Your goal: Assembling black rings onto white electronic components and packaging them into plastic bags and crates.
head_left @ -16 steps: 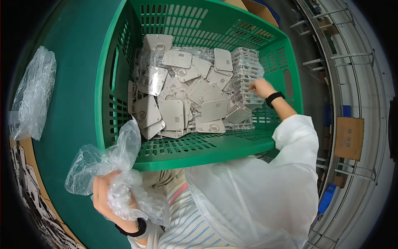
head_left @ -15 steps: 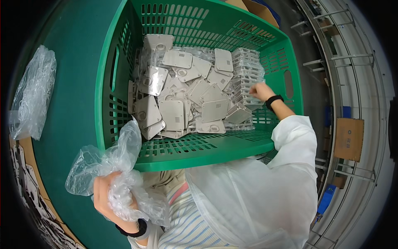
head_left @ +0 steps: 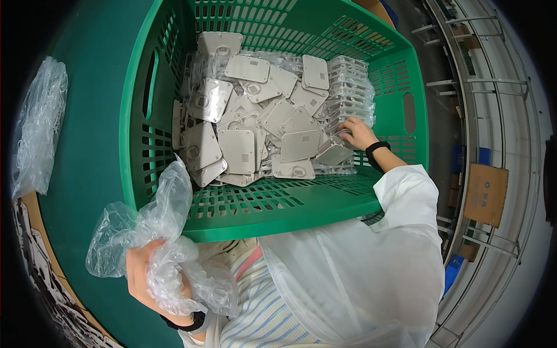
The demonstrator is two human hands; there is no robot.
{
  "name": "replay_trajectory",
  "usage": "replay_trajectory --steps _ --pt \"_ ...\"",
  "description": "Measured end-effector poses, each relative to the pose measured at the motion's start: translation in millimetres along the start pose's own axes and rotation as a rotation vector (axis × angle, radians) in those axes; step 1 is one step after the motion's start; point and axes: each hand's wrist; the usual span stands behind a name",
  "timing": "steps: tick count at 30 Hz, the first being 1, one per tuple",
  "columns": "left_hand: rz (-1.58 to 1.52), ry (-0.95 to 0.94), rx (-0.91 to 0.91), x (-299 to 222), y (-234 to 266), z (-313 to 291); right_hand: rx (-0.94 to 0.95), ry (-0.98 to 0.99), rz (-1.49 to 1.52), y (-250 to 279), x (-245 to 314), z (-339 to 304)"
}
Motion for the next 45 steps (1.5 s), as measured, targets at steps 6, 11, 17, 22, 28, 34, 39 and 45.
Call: replay_trajectory --steps 6,11,17,22,28,34,39,45 --pt "0.013 0.010 0.056 3 5 -2 0.005 -0.054 -0.083 -9 5 2" --pt "0.010 0.029 0.070 5 6 -2 -0.105 -0.351 0.119 -18 -9 -3" --pt "-0.023 -0.013 0.081 8 5 -2 -0.172 -0.236 -0.312 -39 19 17" --pt "-0.047 0.040 0.091 7 5 -5 -0.050 -0.298 -0.465 -46 15 25" --pt "-0.092 0.044 0.040 5 0 -3 -0.127 -0.432 -0.378 -39 15 29" --pt "-0.110 0.049 -0.002 8 -1 -2 -0.169 -0.657 0.557 22 6 36" --pt "-0.069 0.061 0.005 7 2 -2 -0.236 -0.422 0.785 81 57 51" --pt "-0.093 0.005 0.042 5 5 -3 -0.481 -0.136 1.006 118 143 89"
Point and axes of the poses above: each hand's wrist, its own z-axis towards the middle knuckle, its own y-axis out of the back of the hand, x = y × z, and after that the axes turned 11 degrees about y, right-handed
